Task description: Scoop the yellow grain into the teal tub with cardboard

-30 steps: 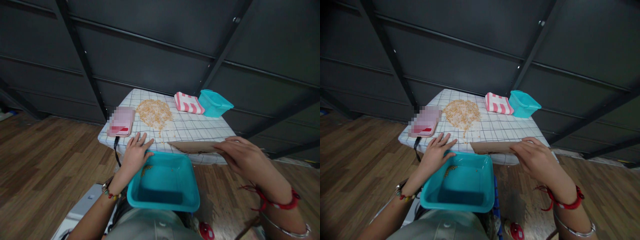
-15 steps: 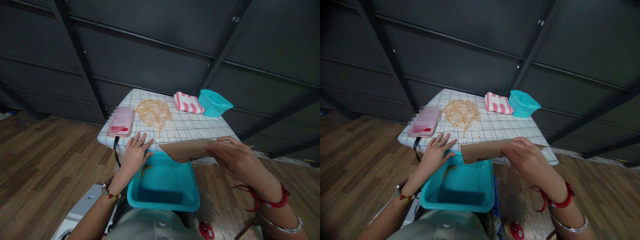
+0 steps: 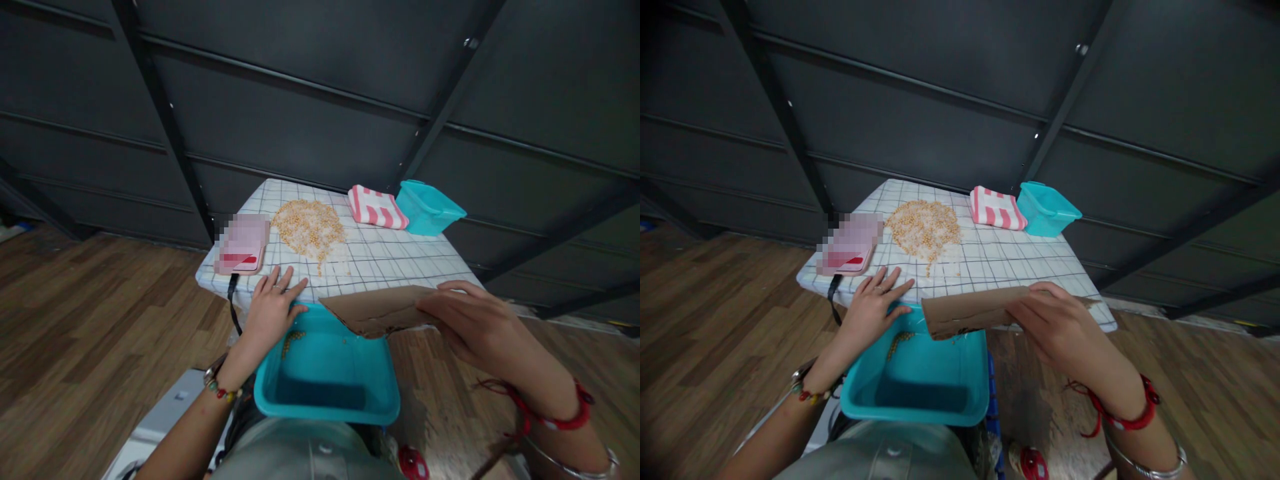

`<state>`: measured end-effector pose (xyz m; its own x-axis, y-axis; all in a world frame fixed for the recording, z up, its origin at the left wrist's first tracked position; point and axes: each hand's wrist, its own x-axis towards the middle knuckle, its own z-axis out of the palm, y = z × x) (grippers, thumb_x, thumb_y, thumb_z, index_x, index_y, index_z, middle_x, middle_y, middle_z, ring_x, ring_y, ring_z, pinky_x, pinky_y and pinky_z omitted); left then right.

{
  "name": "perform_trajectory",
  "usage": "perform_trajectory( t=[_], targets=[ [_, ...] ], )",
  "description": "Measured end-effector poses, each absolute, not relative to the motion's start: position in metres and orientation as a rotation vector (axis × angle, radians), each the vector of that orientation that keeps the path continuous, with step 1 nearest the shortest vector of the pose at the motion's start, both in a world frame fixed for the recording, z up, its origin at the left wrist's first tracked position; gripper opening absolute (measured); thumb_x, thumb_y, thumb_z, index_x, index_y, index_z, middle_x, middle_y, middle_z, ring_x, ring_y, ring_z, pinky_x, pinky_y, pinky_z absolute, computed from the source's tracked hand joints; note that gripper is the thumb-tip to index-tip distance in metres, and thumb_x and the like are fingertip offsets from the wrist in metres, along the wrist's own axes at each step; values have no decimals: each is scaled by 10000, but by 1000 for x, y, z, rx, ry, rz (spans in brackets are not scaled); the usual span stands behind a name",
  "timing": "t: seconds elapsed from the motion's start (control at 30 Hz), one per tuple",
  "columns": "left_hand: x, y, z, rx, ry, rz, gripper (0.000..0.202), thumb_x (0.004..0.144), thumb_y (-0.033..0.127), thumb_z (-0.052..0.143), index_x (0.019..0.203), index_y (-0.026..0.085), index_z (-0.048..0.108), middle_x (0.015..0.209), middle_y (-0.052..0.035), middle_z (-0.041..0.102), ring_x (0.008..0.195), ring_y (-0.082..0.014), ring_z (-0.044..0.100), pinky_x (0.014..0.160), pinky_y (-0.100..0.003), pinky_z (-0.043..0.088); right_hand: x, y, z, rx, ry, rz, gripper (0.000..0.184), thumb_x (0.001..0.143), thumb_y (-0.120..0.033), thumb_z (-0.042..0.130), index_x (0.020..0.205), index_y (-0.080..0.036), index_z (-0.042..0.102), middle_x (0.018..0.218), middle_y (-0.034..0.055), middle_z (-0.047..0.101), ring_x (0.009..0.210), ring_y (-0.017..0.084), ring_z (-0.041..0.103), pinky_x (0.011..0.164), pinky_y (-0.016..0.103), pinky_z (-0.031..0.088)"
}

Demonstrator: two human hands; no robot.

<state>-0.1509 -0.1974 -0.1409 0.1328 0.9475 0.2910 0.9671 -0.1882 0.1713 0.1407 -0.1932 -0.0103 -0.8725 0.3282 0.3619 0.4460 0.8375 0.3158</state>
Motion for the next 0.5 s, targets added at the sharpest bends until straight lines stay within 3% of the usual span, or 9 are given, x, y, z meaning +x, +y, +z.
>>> perform_trajectory(
  t=[0.5],
  targets=[
    [-151, -198, -140, -2326, -1978, -509, 446, 812, 368, 581, 1252, 307, 547, 1391, -100, 493, 1310, -358, 392, 1004, -542, 387, 159, -184, -15, -745, -2655, -665, 233, 833, -68, 415, 937, -189, 584, 768, 36, 692, 695, 195, 628, 734, 361, 487]
  ],
)
